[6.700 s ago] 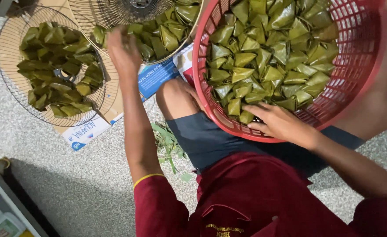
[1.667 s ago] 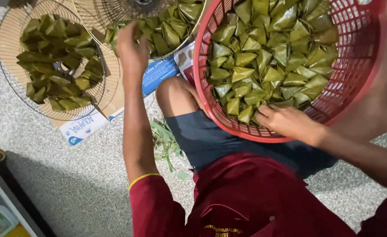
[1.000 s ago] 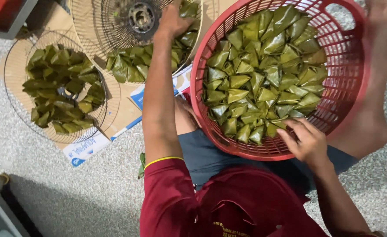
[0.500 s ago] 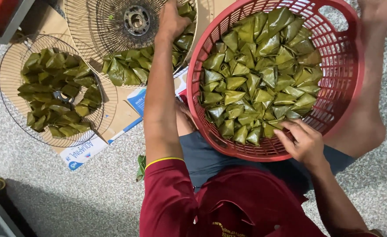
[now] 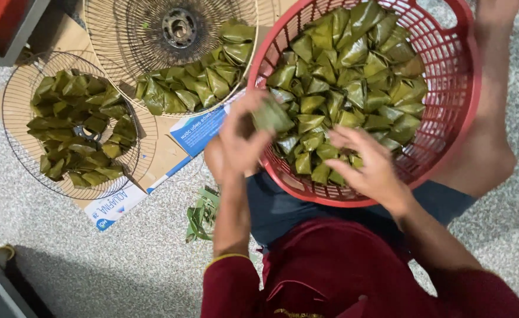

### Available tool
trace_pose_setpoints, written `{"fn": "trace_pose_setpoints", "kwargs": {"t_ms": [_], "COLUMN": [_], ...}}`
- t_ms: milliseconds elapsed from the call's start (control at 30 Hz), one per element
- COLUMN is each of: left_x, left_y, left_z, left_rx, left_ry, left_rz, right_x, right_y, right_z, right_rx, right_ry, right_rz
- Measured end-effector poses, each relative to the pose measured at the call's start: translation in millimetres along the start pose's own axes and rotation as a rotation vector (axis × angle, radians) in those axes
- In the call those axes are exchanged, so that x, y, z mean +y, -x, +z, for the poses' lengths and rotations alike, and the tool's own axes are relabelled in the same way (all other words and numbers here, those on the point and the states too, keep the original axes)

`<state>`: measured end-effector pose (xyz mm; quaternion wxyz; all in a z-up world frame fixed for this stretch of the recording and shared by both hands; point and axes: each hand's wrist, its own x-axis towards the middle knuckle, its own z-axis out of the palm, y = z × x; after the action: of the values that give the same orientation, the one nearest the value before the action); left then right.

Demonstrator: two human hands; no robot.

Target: The person sorts pyramid-shaped food items wrapped in green leaves from a red plastic basket onto circular metal grates by hand.

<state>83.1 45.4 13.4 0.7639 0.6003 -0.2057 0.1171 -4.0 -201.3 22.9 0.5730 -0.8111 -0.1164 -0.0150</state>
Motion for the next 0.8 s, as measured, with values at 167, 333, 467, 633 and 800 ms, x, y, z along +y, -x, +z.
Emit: {"fn": "trace_pose_setpoints", "kwargs": {"t_ms": [167,333,467,633,800], "left_x": [38.5,61.0,76.8,80.8,79.8], "left_y": [41.5,53.2,55.3,59.0,60.6], "left_z": [36.9,36.6,37.1,34.0,36.7], "left_rx": [0.003,0.005,-0.064,-0.093,-0.064], "left_ry": [0.066,-0.126,-0.117,-0.088,-0.153], "left_rz": [-0.045,-0.057,-0.152,-0.193,-0.155], "right_x": [-34.9,-42.5,-46.5,-35.1,-34.3], "right_y": [-32.9,-27.2,-24.9,-19.2,-16.2], "right_z": [23.1,23.0,18.7,15.3,19.1], "right_rx": [-0.037,-0.103,-0.141,-0.146,-0.075], "right_ry": [-0.042,-0.002,0.046,0.036,0.114], "right_rz": [-0.219,-0.331,-0.348,-0.358,-0.456]}}
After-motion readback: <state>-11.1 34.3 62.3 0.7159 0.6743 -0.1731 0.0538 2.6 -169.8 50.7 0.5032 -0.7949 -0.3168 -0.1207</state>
